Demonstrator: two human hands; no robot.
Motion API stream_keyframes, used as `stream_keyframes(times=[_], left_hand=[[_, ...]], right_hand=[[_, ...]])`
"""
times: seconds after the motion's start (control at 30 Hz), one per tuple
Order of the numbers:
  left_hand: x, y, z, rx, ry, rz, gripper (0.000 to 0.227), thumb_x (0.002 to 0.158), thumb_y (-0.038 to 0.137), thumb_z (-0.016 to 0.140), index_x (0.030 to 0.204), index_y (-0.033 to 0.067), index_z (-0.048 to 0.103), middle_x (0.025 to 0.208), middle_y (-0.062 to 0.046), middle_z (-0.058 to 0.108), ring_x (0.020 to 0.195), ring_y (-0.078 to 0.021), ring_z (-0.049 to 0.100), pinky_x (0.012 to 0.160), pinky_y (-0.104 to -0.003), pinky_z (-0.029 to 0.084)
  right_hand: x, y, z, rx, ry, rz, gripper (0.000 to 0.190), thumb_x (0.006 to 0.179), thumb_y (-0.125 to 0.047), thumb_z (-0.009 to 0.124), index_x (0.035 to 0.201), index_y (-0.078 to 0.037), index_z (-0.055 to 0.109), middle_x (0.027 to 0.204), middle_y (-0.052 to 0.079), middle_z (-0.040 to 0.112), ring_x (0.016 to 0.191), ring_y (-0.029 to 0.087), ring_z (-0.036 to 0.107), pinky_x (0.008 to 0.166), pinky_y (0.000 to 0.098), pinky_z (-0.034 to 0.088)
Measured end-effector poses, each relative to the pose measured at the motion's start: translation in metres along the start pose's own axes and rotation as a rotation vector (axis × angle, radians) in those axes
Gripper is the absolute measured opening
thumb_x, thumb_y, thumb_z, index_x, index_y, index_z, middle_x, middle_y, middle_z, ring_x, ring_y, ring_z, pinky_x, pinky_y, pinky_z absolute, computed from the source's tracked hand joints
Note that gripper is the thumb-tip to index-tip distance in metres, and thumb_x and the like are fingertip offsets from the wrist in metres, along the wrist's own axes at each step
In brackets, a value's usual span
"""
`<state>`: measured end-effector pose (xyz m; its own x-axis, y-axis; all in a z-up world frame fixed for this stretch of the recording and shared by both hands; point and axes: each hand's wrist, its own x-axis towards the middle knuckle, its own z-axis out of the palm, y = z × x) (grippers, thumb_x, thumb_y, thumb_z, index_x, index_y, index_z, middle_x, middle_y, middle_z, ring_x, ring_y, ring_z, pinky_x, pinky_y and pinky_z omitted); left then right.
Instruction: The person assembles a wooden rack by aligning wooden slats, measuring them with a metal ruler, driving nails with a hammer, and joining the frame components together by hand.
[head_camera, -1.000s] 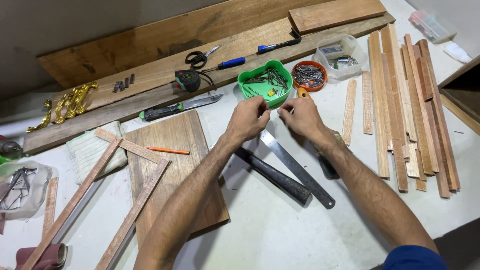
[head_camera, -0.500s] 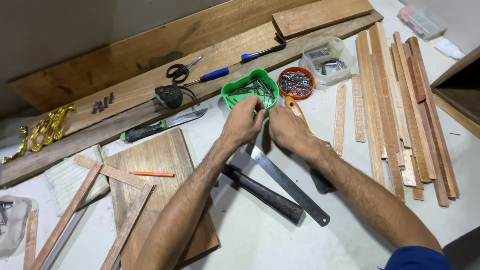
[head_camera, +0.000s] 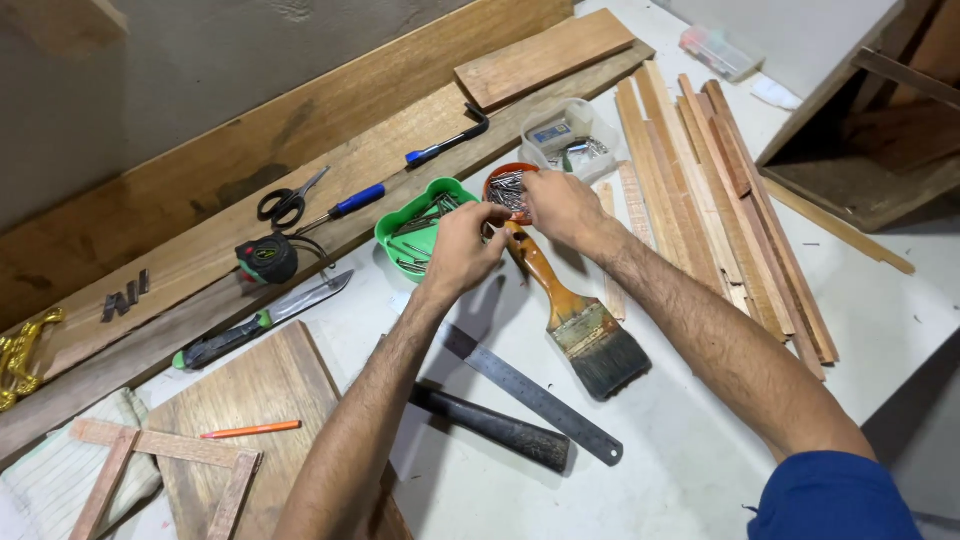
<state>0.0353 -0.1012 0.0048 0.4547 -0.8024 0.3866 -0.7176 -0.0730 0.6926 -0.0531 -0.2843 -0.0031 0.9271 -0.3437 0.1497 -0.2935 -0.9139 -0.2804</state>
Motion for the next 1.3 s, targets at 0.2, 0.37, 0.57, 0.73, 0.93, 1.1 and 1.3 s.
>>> stream_keyframes(times=[0.2, 0.37, 0.57, 0.73, 0.93, 1.1, 1.3], left_hand=[[-0.02, 0.018, 0.004, -0.108, -0.075, 0.034, 0.02, 0.089, 0.009, 0.073, 0.108, 0.0075, 0.077, 0.096, -0.012, 0.076, 0.076, -0.0207, 0.074, 0.07, -0.033, 0.059], [-0.049, 0.059, -0.005, -0.092, -0.129, 0.124, 0.014, 0.089, 0.008, 0.075, 0.103, 0.0067, 0.078, 0.092, -0.013, 0.074, 0.075, -0.0229, 0.073, 0.068, -0.034, 0.058], [-0.093, 0.101, -0.018, -0.152, -0.2, 0.168, 0.015, 0.091, 0.005, 0.074, 0.106, 0.0058, 0.077, 0.099, -0.012, 0.076, 0.078, -0.0183, 0.075, 0.067, -0.028, 0.061], [-0.127, 0.127, -0.031, -0.149, -0.272, 0.139, 0.015, 0.094, 0.007, 0.074, 0.109, 0.0054, 0.076, 0.095, -0.009, 0.079, 0.074, -0.0141, 0.075, 0.067, -0.029, 0.061], [-0.168, 0.136, -0.056, -0.132, -0.318, 0.204, 0.014, 0.094, 0.009, 0.073, 0.107, 0.0047, 0.075, 0.094, -0.007, 0.079, 0.08, -0.0125, 0.077, 0.069, -0.027, 0.062], [-0.2, 0.132, -0.092, -0.031, -0.237, 0.153, 0.013, 0.092, 0.012, 0.077, 0.104, 0.0059, 0.076, 0.095, -0.007, 0.08, 0.081, -0.0147, 0.076, 0.071, -0.029, 0.061], [-0.24, 0.097, -0.144, -0.063, -0.047, 0.044, 0.015, 0.091, 0.015, 0.079, 0.101, 0.0041, 0.074, 0.089, -0.007, 0.078, 0.078, -0.0141, 0.075, 0.072, -0.027, 0.059]], right_hand=[[-0.061, -0.023, -0.031, -0.16, -0.042, -0.173, 0.025, 0.091, -0.019, 0.068, 0.11, -0.003, 0.065, 0.104, 0.019, 0.069, 0.095, 0.04, 0.069, 0.077, 0.0536, 0.058], [-0.113, -0.029, -0.054, -0.348, -0.127, -0.22, 0.027, 0.085, -0.01, 0.072, 0.109, -0.002, 0.064, 0.105, 0.019, 0.068, 0.097, 0.038, 0.069, 0.077, 0.0495, 0.06], [-0.178, -0.049, -0.078, -0.421, -0.097, -0.27, 0.021, 0.089, -0.007, 0.069, 0.108, 0.0, 0.064, 0.101, 0.017, 0.069, 0.094, 0.034, 0.07, 0.073, 0.0469, 0.06], [-0.215, -0.069, -0.085, -0.496, -0.103, -0.268, 0.022, 0.092, -0.008, 0.068, 0.112, -0.001, 0.065, 0.104, 0.017, 0.069, 0.096, 0.03, 0.07, 0.075, 0.0438, 0.062], [-0.245, -0.105, -0.08, -0.51, -0.173, -0.231, 0.028, 0.092, -0.014, 0.067, 0.115, 0.001, 0.063, 0.105, 0.021, 0.067, 0.091, 0.029, 0.069, 0.069, 0.0432, 0.063], [-0.252, -0.156, -0.084, -0.443, -0.206, -0.248, 0.017, 0.1, -0.013, 0.064, 0.111, -0.001, 0.063, 0.102, 0.017, 0.068, 0.09, 0.03, 0.07, 0.075, 0.046, 0.061], [-0.231, -0.196, -0.051, -0.145, -0.154, -0.333, 0.026, 0.09, -0.019, 0.07, 0.111, -0.006, 0.066, 0.104, 0.014, 0.068, 0.102, 0.036, 0.065, 0.085, 0.0499, 0.055]])
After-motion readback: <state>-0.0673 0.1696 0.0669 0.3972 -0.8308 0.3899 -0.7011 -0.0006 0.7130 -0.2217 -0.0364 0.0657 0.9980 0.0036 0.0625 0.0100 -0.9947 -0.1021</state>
